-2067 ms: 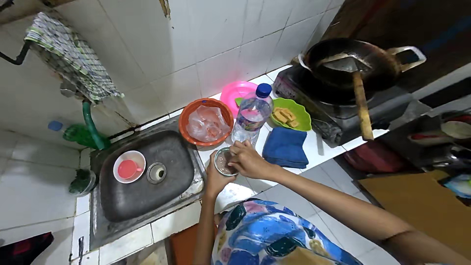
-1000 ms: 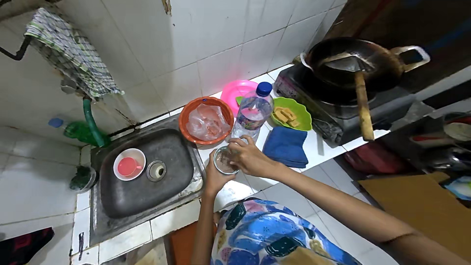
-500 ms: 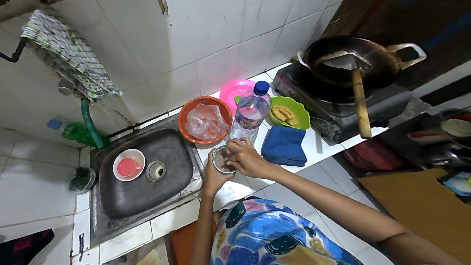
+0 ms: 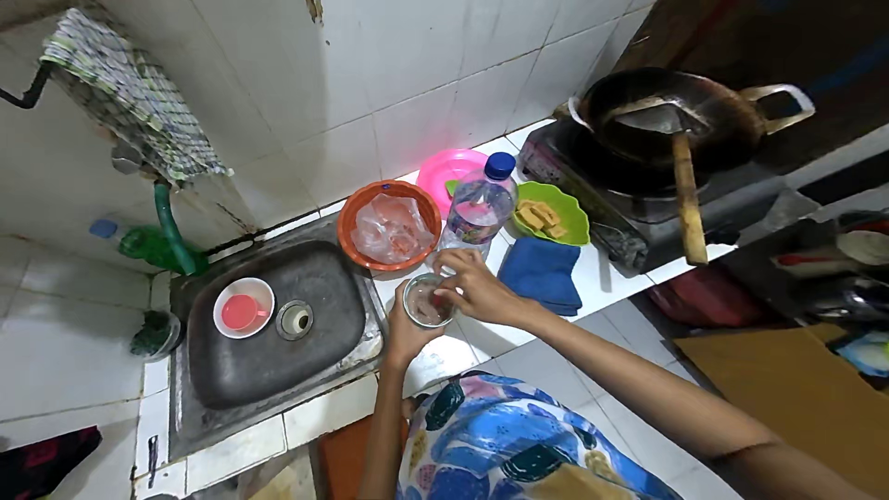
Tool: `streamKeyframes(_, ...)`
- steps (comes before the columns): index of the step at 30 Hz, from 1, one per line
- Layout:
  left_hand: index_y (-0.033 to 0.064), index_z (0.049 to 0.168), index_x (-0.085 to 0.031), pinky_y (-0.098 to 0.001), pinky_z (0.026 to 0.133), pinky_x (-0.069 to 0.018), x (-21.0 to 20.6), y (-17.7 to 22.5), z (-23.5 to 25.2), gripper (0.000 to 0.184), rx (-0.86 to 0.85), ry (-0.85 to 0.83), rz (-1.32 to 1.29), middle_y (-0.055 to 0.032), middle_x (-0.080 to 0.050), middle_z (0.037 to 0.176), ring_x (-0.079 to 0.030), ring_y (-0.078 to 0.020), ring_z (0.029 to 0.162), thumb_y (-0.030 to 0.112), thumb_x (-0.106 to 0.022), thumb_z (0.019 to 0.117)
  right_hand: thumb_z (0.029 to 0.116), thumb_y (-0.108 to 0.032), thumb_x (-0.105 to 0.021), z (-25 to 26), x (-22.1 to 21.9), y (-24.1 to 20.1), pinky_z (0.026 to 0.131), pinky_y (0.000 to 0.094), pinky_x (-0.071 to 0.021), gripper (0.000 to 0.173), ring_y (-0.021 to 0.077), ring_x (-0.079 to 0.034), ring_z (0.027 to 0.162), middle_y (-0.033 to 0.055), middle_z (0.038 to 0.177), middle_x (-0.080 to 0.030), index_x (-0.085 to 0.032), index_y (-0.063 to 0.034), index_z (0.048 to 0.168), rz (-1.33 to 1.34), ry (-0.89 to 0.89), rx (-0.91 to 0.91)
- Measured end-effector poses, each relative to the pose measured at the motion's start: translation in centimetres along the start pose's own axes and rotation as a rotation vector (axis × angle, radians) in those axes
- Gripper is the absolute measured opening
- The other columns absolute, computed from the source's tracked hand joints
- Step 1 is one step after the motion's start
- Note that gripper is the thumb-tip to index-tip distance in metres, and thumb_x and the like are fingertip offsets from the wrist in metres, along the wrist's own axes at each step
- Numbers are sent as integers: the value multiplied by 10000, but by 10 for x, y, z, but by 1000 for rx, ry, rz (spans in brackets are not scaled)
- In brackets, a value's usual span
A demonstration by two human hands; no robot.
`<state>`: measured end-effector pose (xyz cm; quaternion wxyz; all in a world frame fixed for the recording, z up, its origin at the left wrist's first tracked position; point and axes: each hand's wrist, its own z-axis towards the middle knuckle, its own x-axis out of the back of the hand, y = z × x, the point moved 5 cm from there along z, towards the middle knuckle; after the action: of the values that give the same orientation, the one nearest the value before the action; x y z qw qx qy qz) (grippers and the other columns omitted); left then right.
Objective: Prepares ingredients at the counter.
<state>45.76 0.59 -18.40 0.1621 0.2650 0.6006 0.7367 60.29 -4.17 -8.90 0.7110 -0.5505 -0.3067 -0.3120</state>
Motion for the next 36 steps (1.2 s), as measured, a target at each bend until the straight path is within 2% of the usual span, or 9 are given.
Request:
streamKeyframes(4,-169,1433,-372,-352,1072,-484,0,-1,0,1107,19,3,16,-284,-622,1291,-628,-245,1222,60,-945,514,967,-165,-612,2,15,3,1003,681,-364,248,443,-574,1221,200,1161,-692,-785,-17,866,-129,162,29)
streamKeyframes(7,-175,1434,-367,-336,1075,-480,0,2,0,1112,11,5,9,-282,-619,1299,-627,-231,1224,49,-940,507,921,-77,-648,1,-1,1,1019,701,-386,149,445,-595,1241,212,1181,-697,-755,1,853,-214,107,89)
streamKeyframes(9,-171,1428,-375,-337,1072,-483,0,2,0,1107,10,6,12,-279,-624,1291,-633,-231,1215,53,-943,504,917,-34,-655,0,-14,2,1044,687,-392,124,458,-571,1279,243,1223,-676,-744,41,874,-160,6,75)
streamKeyframes(12,-177,1426,-372,-336,1078,-479,0,2,0,1103,11,2,-8,-281,-618,1300,-625,-229,1227,57,-944,511,964,-78,-612,3,-10,6,1071,631,-374,221,450,-533,1301,262,1285,-639,-736,72,859,-9,-67,-22)
streamKeyframes(17,-172,1429,-367,-330,1066,-493,-1,-1,1,1090,21,-12,-35,-271,-630,1284,-639,-216,1207,37,-938,525,985,-145,-594,4,29,8,1084,602,-383,294,424,-533,1292,246,1267,-648,-752,58,842,72,58,-73)
streamKeyframes(21,-174,1423,-372,-333,1065,-493,-1,-3,0,1089,3,-11,-46,-273,-633,1276,-639,-221,1208,39,-935,515,987,-174,-566,-1,57,-15,1001,540,-464,298,384,-591,1212,226,1239,-654,-749,7,836,-55,149,67)
streamKeyframes(27,-187,1421,-370,-351,1064,-498,0,-2,-1,1088,-31,-8,-73,-283,-625,1286,-638,-240,1213,60,-934,524,1023,-218,-532,-3,85,-50,955,463,-510,295,324,-635,1143,166,1215,-675,-738,-58,885,-220,89,295)
streamKeyframes(33,-181,1416,-382,-340,1078,-489,0,0,0,1078,-50,-9,-66,-278,-623,1295,-631,-235,1226,59,-944,529,1014,-215,-549,13,82,-65,919,475,-534,265,311,-668,1081,136,1163,-690,-728,-94,860,-311,-71,430)
streamKeyframes(36,-186,1418,-378,-340,1088,-475,0,0,-1,1093,-43,-6,-55,-284,-615,1304,-620,-243,1240,54,-944,515,985,-159,-591,21,72,-73,888,491,-544,203,325,-679,1075,140,1156,-698,-728,-85,855,-370,-123,481)
